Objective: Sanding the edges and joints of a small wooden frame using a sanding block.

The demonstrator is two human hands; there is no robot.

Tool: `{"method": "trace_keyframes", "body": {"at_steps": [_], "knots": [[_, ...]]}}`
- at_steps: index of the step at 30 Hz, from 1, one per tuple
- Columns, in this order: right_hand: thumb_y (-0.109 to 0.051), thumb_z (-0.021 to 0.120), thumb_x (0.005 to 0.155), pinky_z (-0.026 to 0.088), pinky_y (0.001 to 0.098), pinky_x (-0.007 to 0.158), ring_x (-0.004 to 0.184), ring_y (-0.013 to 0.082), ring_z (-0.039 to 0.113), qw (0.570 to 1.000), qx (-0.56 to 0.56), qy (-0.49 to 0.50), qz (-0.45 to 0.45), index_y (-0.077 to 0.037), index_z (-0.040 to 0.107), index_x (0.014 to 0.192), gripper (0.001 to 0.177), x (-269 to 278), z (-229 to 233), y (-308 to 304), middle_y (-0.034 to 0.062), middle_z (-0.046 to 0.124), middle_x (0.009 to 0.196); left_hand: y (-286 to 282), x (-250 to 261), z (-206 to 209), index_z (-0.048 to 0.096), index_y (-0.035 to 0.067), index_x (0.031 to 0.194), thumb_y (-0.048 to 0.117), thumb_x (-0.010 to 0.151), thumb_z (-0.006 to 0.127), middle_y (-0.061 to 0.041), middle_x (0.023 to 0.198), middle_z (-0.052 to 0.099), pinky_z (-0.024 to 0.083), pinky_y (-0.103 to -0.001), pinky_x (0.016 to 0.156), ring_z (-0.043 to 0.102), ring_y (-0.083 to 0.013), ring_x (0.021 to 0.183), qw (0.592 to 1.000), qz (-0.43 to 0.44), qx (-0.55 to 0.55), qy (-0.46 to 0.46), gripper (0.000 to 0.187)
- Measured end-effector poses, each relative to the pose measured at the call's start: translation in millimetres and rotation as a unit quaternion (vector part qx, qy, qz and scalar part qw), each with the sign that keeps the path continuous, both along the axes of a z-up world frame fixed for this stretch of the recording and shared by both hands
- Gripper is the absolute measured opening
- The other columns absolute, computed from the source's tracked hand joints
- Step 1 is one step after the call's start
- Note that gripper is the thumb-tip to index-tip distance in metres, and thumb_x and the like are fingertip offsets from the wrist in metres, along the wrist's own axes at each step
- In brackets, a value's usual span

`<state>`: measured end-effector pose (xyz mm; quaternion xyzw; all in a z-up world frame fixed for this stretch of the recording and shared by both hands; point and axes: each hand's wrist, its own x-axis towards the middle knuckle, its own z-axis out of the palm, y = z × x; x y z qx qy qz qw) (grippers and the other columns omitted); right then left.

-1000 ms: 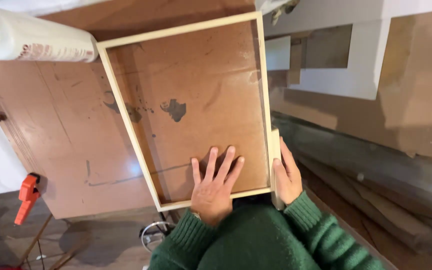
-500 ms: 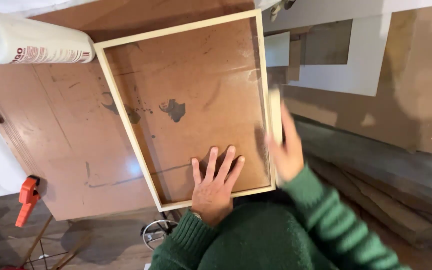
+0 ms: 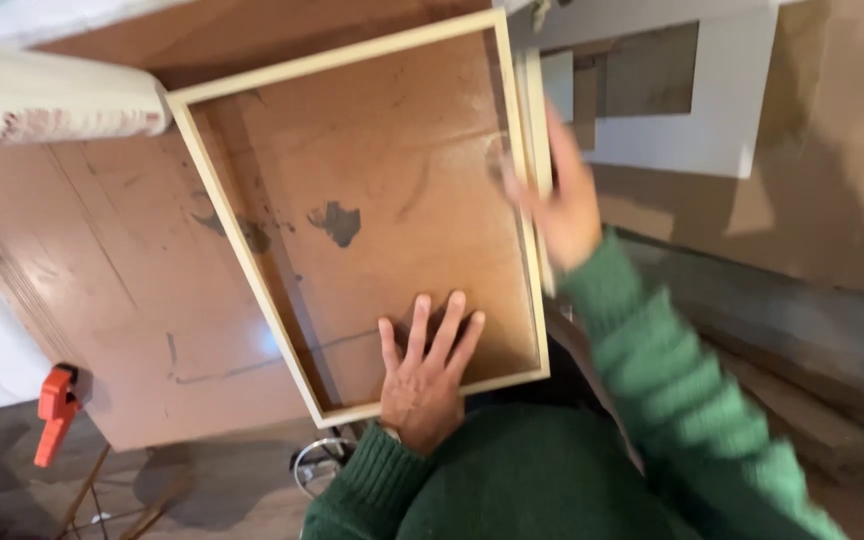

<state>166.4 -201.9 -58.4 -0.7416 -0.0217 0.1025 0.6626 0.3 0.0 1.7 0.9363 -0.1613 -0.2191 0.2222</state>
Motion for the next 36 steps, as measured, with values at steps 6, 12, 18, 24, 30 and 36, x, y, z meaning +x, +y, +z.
{"method": "trace_keyframes", "body": {"at_steps": [6,12,18,24,30,36], "knots": [[-0.009,0.064,0.100,0.049,0.0410,0.116,0.143,0.0227,0.049,0.986,0.100,0.134,-0.012,-0.004,0.027,0.162,0.072,-56.1,14.9,-7.9,0.0134,0.041,0.161,2.4,1.2,-3.4,0.042,0.018,0.153,0.011,0.073,0.064,-0.006,0.164,0.030,0.019,-0.077,0.112,0.025,-0.0388,0.150,1.000,0.005,0.000,-0.005,0.083],[-0.014,0.070,0.115,0.052,0.0305,0.090,0.098,0.0139,0.057,0.999,0.036,-0.013,-0.005,0.001,0.052,0.146,0.039,107.3,-50.4,5.3,0.0079,0.066,0.117,-0.9,1.6,-2.4,0.040,0.019,0.155,0.011,0.070,0.064,-0.006,0.165,0.027,0.017,-0.077,0.111,0.020,-0.0392,0.152,1.000,0.008,0.003,0.011,0.089],[-0.013,0.063,0.105,0.051,0.0384,0.120,0.146,0.0221,0.050,0.992,0.106,0.074,-0.013,-0.007,0.026,0.163,0.069,-30.5,6.8,-1.9,0.0098,0.041,0.163,-2.2,-2.5,-1.2,0.041,0.020,0.154,0.010,0.070,0.065,-0.004,0.166,0.026,0.016,-0.077,0.113,0.018,-0.0381,0.153,1.000,0.009,0.011,-0.002,0.088],[-0.013,0.053,0.102,0.037,0.0405,0.120,0.148,0.0268,0.043,0.983,0.035,0.162,-0.075,0.003,0.033,0.159,0.062,-187.5,18.9,-23.9,0.0174,0.042,0.162,-4.0,-2.2,2.1,0.042,0.020,0.153,0.008,0.067,0.068,-0.004,0.165,0.025,0.015,-0.077,0.114,0.017,-0.0387,0.152,1.000,0.018,0.004,0.003,0.091],[-0.017,0.045,0.120,0.039,0.0338,0.127,0.149,0.0264,0.052,0.983,-0.105,-0.148,-0.035,-0.001,0.041,0.162,0.045,5.8,5.6,4.6,0.0179,0.052,0.159,-4.6,-4.8,2.6,0.043,0.020,0.153,0.006,0.068,0.068,-0.004,0.165,0.026,0.015,-0.076,0.114,0.018,-0.0372,0.153,0.999,0.019,0.022,-0.012,0.090],[-0.012,0.042,0.116,0.047,0.0418,0.118,0.137,0.0385,0.060,0.966,-0.214,-0.141,-0.035,0.000,0.041,0.161,0.046,-70.1,58.8,13.8,0.0259,0.057,0.151,-4.9,-11.3,4.8,0.044,0.019,0.153,0.004,0.070,0.067,-0.003,0.166,0.027,0.015,-0.075,0.116,0.018,-0.0364,0.154,0.999,0.022,0.013,-0.022,0.088]]}}
